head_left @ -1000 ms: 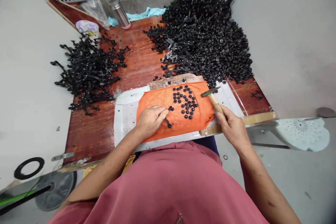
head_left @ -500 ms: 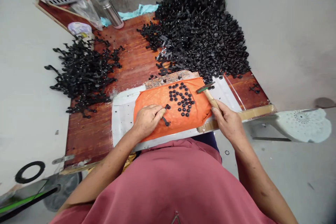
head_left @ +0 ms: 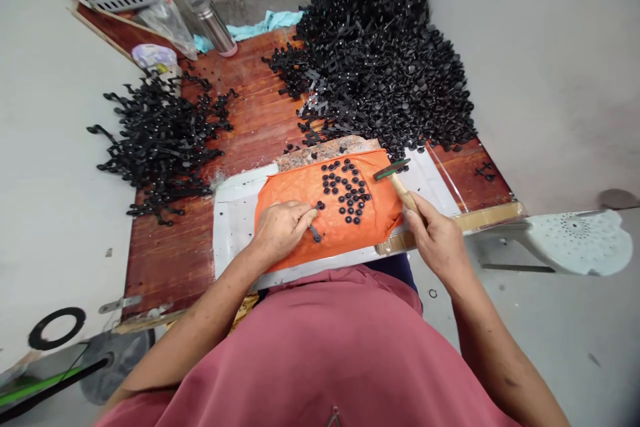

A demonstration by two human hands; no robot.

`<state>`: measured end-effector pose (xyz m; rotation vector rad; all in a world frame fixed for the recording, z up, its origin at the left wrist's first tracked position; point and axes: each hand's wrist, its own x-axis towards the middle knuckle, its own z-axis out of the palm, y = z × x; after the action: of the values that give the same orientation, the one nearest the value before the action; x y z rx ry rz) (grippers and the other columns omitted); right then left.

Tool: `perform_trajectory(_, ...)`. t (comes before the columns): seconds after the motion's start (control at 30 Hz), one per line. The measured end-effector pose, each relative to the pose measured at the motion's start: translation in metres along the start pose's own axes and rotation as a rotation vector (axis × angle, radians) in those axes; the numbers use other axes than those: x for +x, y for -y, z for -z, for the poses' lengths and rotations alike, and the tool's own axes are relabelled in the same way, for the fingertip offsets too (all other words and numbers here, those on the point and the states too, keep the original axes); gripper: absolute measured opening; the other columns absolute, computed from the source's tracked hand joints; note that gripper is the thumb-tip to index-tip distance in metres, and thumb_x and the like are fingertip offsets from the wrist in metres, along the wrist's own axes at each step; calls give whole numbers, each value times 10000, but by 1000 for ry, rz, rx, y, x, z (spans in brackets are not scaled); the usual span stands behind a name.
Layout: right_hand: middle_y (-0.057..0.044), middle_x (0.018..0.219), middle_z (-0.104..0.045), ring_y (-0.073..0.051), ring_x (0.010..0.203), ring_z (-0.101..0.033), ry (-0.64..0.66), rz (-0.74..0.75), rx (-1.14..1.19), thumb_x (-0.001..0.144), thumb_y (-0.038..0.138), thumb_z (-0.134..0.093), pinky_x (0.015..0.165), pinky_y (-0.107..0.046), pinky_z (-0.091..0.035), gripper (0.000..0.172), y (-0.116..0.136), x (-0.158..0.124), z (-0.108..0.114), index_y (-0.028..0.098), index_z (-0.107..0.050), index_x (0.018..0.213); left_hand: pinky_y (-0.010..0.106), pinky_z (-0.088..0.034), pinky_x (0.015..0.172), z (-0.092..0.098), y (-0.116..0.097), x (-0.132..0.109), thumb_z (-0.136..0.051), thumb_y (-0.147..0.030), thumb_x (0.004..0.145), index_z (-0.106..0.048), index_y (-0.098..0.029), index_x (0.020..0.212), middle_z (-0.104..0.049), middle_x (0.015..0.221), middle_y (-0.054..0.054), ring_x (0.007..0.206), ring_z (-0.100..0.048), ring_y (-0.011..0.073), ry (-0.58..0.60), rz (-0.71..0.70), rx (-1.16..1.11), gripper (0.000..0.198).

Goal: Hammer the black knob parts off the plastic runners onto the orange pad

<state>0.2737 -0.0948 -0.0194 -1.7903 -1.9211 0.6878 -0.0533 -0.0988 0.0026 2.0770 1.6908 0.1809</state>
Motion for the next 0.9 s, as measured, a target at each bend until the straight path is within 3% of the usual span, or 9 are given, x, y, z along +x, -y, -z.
perform_trajectory(0.1,-100,1283,-796,-284,1028,-792,80,162,-75,1075,385,-486,854,-376,-605,495,20,-8,9,247,-616,1533,323,-428,748,2,-1,1,-441,-371,1072,-682,-213,764,-754,847,52,815,-678,211,13,-15,34,422)
perform_trajectory(0.2,-78,1150,-829,-245,884,-797,196,329,-147,1091,326,-469,753,-334,-601,500,44,-13,14,274,-557,1580,327,-436,757,0,-2,1,-467,-370,1071,-716,-211,791,-769,862,57,814,-687,214,-8,-18,55,407)
perform_trajectory(0.3,-62,1097,-822,-215,840,-778,179,422,-164,1104,284,-437,732,-310,-593,537,60,-14,10,309,-468,1639,330,-440,759,-2,-3,0,-478,-387,1076,-745,-208,811,-778,867,66,796,-688,211,-35,-12,67,417)
perform_trajectory(0.5,-56,925,-778,-205,642,-708,160,429,-387,1094,245,-437,588,-291,-526,567,65,-15,-9,310,-451,1657,337,-439,769,-4,-4,-2,-481,-380,1081,-738,-208,763,-767,843,66,776,-680,208,-46,3,58,443)
perform_trajectory(0.63,-78,941,-775,-206,706,-713,90,432,-348,1113,263,-394,649,-293,-546,569,64,-18,-12,284,-408,1681,336,-434,769,-6,-2,-2,-471,-386,1088,-733,-208,777,-772,852,59,802,-686,209,-52,-15,22,444)
perform_trajectory(0.77,-52,860,-748,-182,594,-658,147,449,-496,1090,245,-428,519,-267,-450,565,65,-19,-12,291,-454,1652,340,-432,767,-7,-2,-2,-463,-382,1088,-723,-210,763,-771,836,57,796,-686,211,-57,-12,33,450)
perform_trajectory(0.9,-63,911,-763,-182,638,-679,94,450,-453,1104,264,-399,546,-265,-461,557,67,-18,-12,289,-437,1659,335,-428,763,-8,-2,-2,-469,-386,1085,-721,-216,771,-773,843,51,797,-688,205,-69,-5,11,437)
